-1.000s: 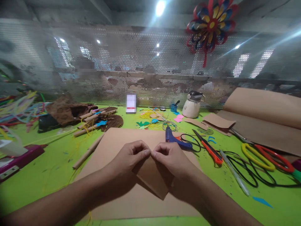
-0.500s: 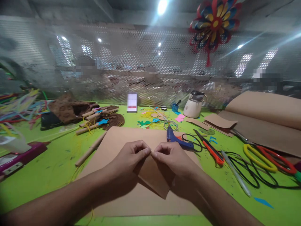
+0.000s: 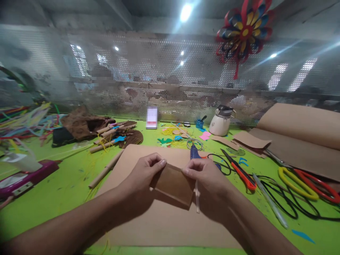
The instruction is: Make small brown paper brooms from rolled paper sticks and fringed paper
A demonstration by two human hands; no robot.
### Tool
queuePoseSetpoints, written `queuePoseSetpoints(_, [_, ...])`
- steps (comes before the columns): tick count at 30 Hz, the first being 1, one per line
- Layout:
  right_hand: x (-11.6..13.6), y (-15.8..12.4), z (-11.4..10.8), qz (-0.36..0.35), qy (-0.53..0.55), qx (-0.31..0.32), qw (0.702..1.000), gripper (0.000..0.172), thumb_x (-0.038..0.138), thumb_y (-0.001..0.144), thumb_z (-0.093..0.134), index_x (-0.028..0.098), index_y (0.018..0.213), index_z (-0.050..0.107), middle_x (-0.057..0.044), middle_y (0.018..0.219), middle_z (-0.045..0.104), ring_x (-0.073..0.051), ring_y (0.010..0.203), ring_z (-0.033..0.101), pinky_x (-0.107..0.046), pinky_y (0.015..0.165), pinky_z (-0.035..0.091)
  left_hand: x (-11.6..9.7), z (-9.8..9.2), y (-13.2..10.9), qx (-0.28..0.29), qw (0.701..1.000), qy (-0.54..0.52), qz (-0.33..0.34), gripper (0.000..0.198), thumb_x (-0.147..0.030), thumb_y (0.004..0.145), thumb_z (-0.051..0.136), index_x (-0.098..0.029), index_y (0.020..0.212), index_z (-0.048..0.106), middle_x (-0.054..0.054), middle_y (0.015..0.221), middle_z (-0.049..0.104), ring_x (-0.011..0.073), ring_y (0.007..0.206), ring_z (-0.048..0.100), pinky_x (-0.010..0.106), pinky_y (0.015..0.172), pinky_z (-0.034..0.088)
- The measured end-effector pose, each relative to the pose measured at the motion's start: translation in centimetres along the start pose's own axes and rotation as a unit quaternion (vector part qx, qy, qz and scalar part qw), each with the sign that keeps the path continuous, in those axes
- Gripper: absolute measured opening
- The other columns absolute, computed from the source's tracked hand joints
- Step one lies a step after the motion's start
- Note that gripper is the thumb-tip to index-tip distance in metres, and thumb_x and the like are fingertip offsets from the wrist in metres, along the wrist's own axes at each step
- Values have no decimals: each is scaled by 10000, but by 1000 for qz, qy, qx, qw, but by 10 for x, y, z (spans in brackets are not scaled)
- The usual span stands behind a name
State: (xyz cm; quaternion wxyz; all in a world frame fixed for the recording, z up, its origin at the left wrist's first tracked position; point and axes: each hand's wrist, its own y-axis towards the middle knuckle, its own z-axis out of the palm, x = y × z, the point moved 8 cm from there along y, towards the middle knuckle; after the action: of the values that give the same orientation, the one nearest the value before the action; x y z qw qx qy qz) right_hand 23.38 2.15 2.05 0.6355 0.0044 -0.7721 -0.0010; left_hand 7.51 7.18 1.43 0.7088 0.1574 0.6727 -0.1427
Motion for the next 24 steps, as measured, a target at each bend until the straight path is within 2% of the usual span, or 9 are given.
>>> queuePoseSetpoints(7, [4,4,-12,-30,-31,-10,999,324,445,711,706,169,615,566,31,594,505,-116,584,437,-260,601,355,9,-14,12,-7,1000,0,-16,294,-414,734,631,-175,653,479,-25,575,450,102,527,402,237,505,276])
queuePoseSetpoints(17, [13,5,-17,-79,-87,-34,992,309,432,768,648,165,633,569,5,666,524,-133,649,473,-261,624,392,4,-9,15,28,1000,4,-12,354,-445,725,634,-179,587,445,-41,544,373,77,482,313,240,483,229])
queuePoseSetpoints(22, [8,3,-9,-33,-88,-1,996,285,432,747,666,152,700,643,11,621,539,-118,585,459,-246,561,365,3,1,6,27,999,-7,-29,342,-436,742,613,-189,599,426,-51,533,360,77,454,327,239,463,236])
queuePoseSetpoints(24, [9,1,-4,-26,-97,7,995,301,439,750,655,151,664,642,21,575,512,-111,554,439,-245,542,345,3,3,2,21,999,-12,-29,334,-428,749,611,-190,612,421,-55,532,359,78,457,339,235,460,244])
